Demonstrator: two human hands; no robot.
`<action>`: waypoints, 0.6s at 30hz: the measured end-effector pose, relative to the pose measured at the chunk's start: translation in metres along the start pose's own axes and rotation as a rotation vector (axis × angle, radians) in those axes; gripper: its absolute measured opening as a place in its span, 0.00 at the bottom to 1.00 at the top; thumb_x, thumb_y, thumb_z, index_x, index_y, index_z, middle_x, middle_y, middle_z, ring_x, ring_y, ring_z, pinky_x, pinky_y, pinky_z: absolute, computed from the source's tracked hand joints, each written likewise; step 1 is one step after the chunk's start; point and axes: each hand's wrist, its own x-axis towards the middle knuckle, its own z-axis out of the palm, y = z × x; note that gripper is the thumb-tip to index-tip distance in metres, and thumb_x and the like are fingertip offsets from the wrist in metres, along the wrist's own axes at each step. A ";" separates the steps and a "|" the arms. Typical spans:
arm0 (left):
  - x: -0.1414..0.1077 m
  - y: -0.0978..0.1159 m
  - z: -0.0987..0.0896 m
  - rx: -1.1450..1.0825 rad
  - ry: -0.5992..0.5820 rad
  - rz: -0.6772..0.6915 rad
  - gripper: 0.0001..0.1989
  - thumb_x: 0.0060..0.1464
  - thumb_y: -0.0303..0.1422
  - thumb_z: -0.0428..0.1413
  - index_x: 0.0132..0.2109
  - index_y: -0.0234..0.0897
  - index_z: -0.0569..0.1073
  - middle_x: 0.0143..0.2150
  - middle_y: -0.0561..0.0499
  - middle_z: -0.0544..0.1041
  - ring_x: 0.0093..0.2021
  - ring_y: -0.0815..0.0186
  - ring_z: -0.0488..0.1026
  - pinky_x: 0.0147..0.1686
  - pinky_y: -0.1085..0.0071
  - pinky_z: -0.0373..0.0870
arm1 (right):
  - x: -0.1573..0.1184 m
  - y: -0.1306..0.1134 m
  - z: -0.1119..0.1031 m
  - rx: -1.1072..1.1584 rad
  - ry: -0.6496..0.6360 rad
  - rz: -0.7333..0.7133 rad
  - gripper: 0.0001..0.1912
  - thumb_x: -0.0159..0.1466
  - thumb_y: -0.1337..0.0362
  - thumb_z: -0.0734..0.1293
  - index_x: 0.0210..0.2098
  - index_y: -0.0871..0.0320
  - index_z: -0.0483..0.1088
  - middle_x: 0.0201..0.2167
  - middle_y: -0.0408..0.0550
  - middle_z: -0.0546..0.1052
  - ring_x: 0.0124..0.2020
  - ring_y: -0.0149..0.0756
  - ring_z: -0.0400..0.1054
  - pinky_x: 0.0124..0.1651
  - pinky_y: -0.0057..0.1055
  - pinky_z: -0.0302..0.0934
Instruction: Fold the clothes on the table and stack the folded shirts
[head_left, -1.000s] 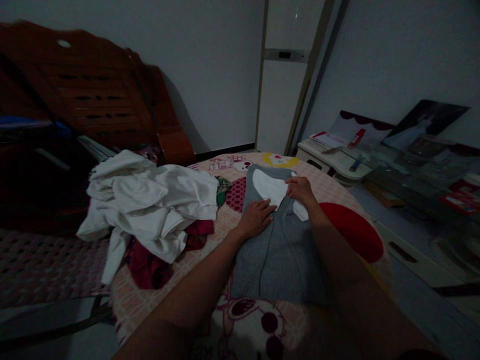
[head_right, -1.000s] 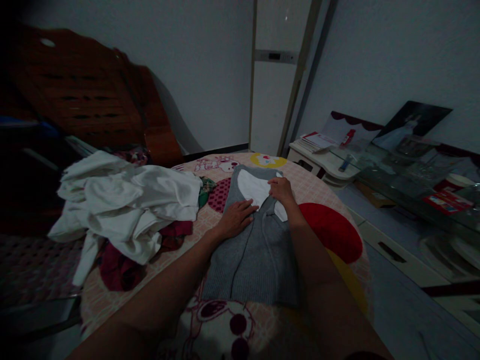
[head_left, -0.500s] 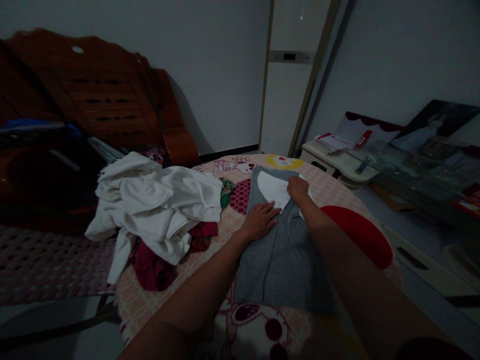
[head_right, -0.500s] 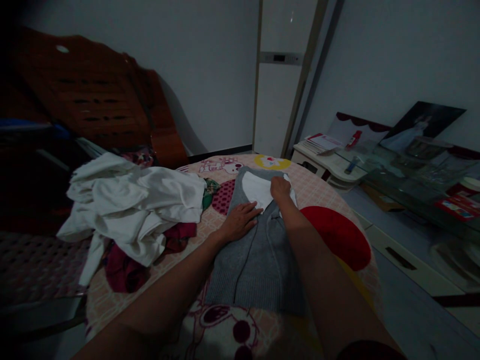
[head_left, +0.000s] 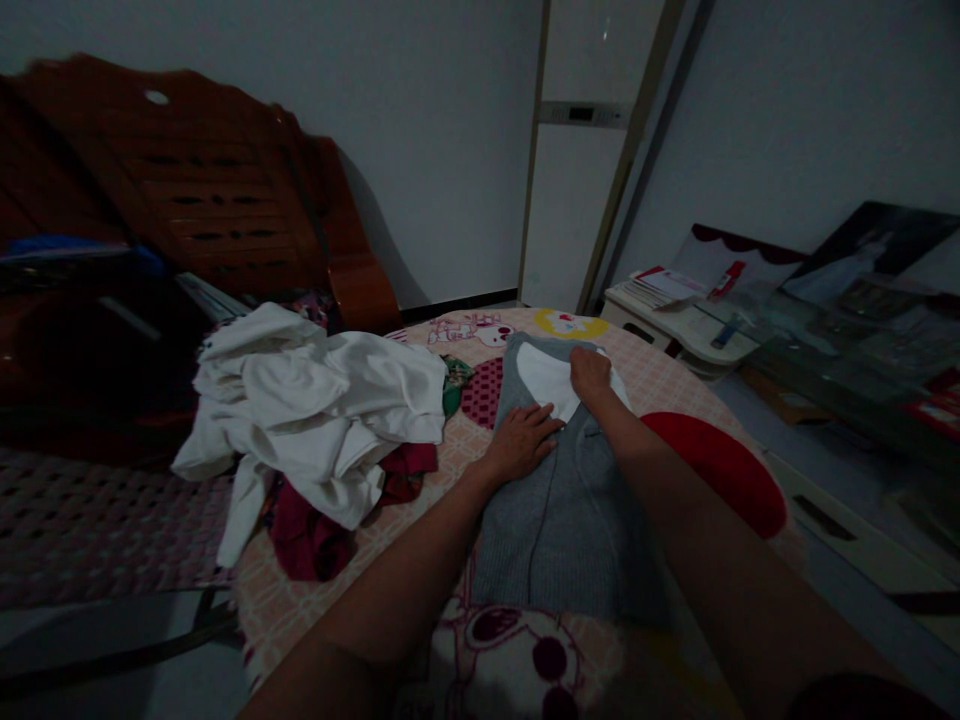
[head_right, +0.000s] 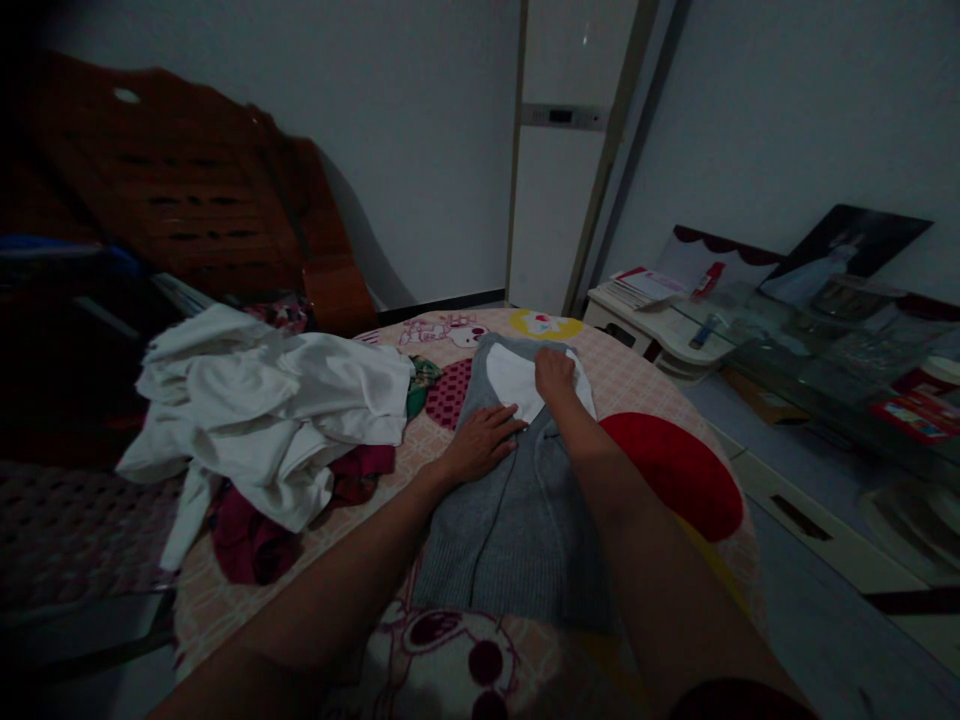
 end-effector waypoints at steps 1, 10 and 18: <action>0.000 0.000 0.000 -0.001 0.001 0.004 0.22 0.69 0.40 0.47 0.66 0.44 0.68 0.73 0.46 0.61 0.70 0.52 0.58 0.67 0.50 0.56 | -0.001 -0.003 0.000 0.007 0.013 -0.017 0.22 0.69 0.74 0.54 0.58 0.71 0.69 0.52 0.72 0.75 0.55 0.54 0.70 0.55 0.44 0.62; 0.000 0.000 0.001 -0.023 0.007 0.007 0.22 0.68 0.39 0.48 0.66 0.44 0.67 0.73 0.44 0.60 0.70 0.51 0.59 0.67 0.46 0.55 | -0.008 0.024 -0.001 0.361 -0.003 0.001 0.22 0.61 0.70 0.64 0.54 0.59 0.77 0.48 0.54 0.81 0.51 0.43 0.73 0.57 0.34 0.63; 0.000 0.000 0.000 -0.144 0.099 0.084 0.23 0.66 0.35 0.50 0.66 0.40 0.67 0.73 0.40 0.59 0.71 0.50 0.59 0.67 0.45 0.57 | -0.054 0.100 0.017 0.526 0.286 0.421 0.19 0.59 0.71 0.60 0.41 0.62 0.81 0.43 0.55 0.83 0.47 0.42 0.75 0.53 0.33 0.65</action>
